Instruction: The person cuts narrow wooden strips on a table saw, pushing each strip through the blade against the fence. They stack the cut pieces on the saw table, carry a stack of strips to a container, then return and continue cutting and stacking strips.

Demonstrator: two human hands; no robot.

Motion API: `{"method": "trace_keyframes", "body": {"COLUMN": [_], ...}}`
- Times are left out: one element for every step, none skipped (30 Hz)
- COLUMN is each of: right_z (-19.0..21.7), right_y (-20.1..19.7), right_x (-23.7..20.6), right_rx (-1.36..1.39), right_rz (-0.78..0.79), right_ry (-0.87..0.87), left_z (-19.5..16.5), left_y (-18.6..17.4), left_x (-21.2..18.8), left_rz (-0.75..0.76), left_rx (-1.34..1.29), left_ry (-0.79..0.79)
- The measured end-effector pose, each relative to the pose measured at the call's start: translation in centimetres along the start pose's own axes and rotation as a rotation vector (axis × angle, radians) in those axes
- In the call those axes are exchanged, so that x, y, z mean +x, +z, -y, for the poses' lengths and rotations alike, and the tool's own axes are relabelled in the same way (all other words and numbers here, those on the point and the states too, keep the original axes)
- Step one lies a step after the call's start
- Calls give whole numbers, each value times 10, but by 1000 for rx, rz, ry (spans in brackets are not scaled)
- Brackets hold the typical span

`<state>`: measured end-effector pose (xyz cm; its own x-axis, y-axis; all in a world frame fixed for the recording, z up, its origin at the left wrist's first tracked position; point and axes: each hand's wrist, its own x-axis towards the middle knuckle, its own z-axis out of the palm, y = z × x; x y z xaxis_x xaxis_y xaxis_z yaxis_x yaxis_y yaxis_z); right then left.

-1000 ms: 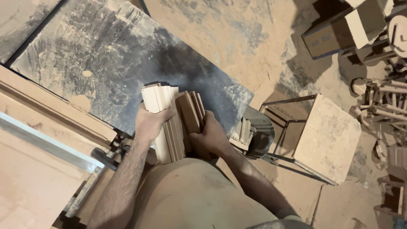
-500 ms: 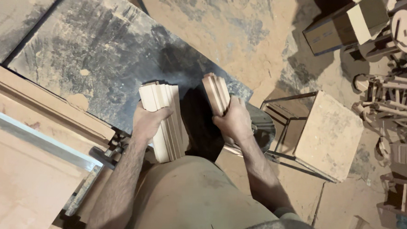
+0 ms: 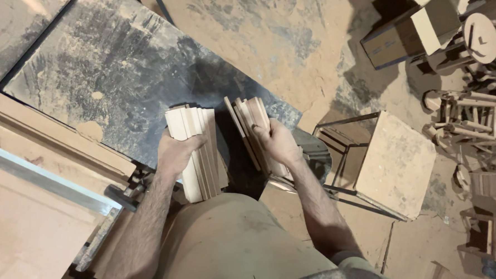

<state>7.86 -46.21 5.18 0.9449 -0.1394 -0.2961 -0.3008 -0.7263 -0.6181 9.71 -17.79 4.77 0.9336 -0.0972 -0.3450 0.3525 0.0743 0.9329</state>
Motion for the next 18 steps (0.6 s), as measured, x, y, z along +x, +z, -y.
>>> {"method": "trace_keyframes", "body": {"right_z": [-5,-11,-15,-19,-22,-23,-20,-15,-9,0,9,19,29,39,47,54,59,61], "right_y": [-2,-5,-7,-8,-10,-11,-8,-4,1,6,14,22,28,34,39,42,44,44], "right_x": [3,7,12,16,19,21,24,26,25,21,12,1,-9,-20,-28,-31,-34,-35], "right_rx": [77,154,233,174,116,60,-67,-196,-324,-341,-359,-378,-385,-395,-403,-403,-403,-404], "right_rz": [41,84,129,79,29,-22,-40,-56,-71,-48,-25,1,37,76,119,125,129,131], "right_ry": [37,74,110,93,79,66,50,32,15,2,-13,-28,-10,6,28,36,45,55], "left_z": [1,1,1,1,1,1,0,-1,-1,-2,-2,-3,-3,-3,-3,-3,-2,-2], "left_y": [0,0,0,1,1,1,1,1,2,1,1,1,1,1,1,0,0,0], "left_x": [0,1,1,2,2,3,3,3,3,3,3,3,3,3,3,3,3,3], "left_rz": [4,6,14,22,32,21,11,0,-3,-6,-12,2,13,20,7,-1,-7,-2], "left_rx": [-12,-23,-22,-19,-15,0,14,26,40,54,67,60,51,40,45,52,59,59], "left_ry": [16,32,28,24,17,18,19,20,8,-1,-11,10,34,56,35,13,-9,-16]}}
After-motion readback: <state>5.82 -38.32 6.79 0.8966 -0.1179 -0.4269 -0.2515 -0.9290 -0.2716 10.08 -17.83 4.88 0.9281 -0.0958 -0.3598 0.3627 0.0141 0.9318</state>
